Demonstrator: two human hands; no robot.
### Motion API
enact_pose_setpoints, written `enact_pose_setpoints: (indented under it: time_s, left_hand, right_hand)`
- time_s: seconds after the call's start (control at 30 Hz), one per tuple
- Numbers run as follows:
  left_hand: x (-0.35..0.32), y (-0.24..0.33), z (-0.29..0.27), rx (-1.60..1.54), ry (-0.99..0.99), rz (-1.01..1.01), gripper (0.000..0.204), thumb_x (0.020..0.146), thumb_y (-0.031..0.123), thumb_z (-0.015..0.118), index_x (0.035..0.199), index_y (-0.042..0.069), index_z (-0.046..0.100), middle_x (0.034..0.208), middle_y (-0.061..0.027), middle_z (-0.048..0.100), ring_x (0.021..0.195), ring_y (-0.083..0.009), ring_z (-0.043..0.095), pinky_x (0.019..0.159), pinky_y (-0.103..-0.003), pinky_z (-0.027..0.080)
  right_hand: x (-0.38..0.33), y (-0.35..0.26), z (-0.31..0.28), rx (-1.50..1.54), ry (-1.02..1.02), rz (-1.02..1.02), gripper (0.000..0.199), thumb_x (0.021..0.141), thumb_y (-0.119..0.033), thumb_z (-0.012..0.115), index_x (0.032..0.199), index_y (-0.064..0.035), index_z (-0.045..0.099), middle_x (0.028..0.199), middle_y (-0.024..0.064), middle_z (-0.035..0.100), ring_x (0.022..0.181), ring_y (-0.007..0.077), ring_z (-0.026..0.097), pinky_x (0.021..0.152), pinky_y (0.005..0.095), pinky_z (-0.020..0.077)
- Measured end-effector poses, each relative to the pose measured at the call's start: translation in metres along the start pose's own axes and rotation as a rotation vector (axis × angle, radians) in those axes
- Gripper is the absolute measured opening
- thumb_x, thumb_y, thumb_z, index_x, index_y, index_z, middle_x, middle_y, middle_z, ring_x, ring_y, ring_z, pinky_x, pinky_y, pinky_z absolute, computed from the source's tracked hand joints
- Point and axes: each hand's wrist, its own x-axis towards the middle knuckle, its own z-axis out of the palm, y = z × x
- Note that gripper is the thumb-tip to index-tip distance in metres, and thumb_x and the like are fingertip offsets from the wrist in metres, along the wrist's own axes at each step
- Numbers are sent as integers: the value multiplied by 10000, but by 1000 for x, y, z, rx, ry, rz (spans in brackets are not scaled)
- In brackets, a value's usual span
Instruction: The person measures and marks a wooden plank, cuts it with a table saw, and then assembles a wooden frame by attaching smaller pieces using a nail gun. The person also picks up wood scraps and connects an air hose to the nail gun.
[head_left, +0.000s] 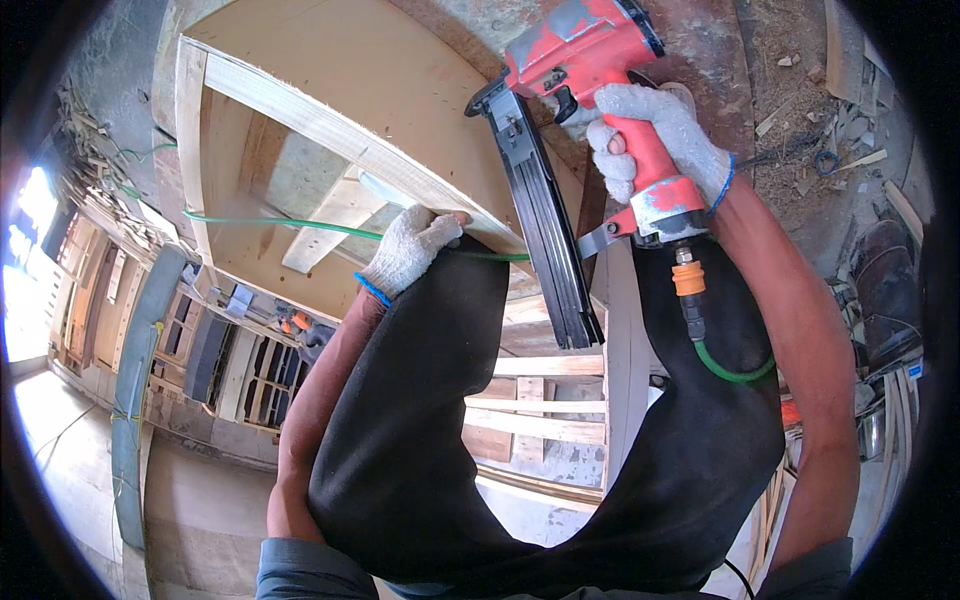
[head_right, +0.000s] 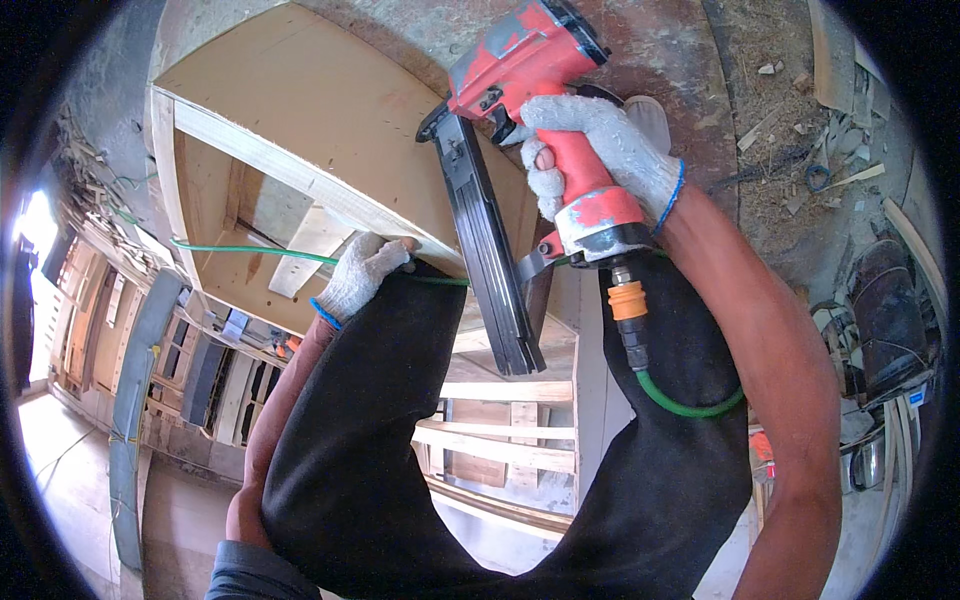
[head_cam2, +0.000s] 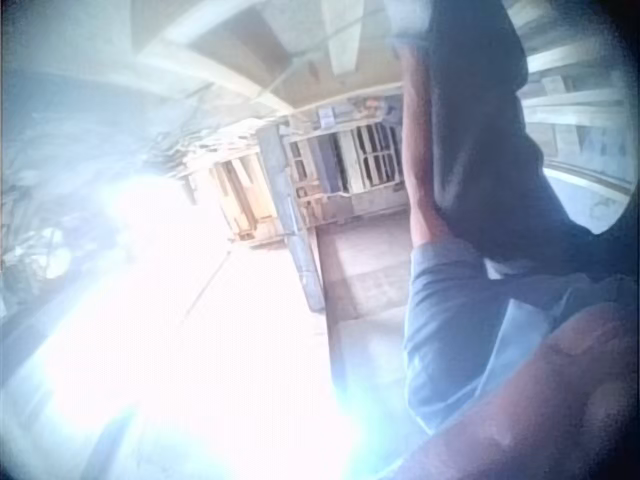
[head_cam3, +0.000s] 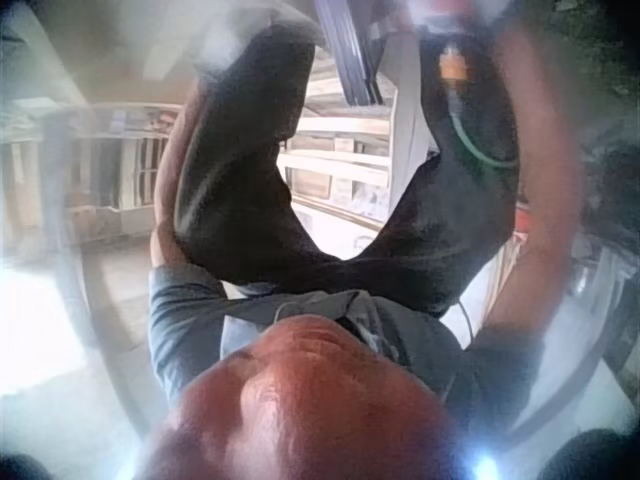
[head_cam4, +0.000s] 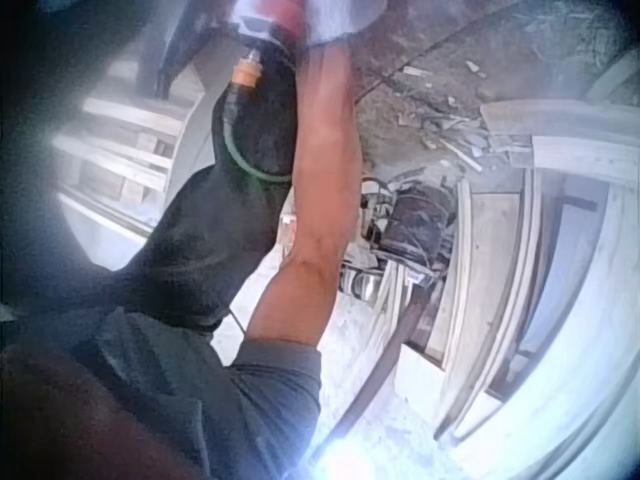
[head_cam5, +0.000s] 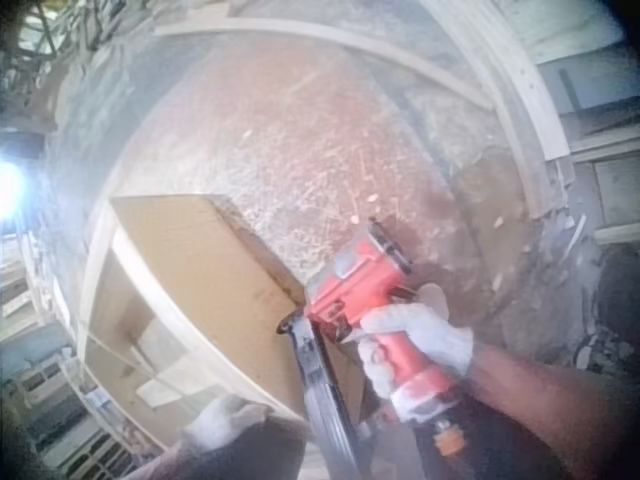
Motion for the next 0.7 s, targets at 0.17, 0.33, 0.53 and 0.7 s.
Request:
enact_pose_setpoints:
  time_s: [0.17,0.33,0.53,0.7]
  left_hand:
    - [3,1,2,-54,-13,29,542,935,476,679,1003,-62,681,853,-153,690,841,-224,649,787,-368,503]
    - [-3,10,2,20,19,22,569,939,484,664,1027,-78,679,854,-167,689,850,-239,657,787,-377,504]
    - [-4,10,-2,272,-1,182,468,962,431,611,1053,-17,707,938,-190,715,937,-306,685,845,-407,512]
    - [-26,24,-11,454,-82,279,357,958,377,593,1062,62,726,946,-191,718,950,-357,693,850,-453,522]
  right_hand:
    - [-3,-2,7,17,46,-13,281,939,-326,685,1007,-93,543,698,-9,540,496,130,531,465,325,469]
    - [-17,-9,14,18,58,-156,294,949,-322,679,1068,-79,564,701,-12,546,518,115,529,477,303,468]
    - [-51,-33,9,-13,-13,-220,321,979,-342,641,1040,-40,551,720,-9,473,533,104,446,494,286,423]
    - [-106,-44,9,-20,15,-261,350,952,-371,657,782,-96,523,640,6,471,532,152,479,528,319,450]
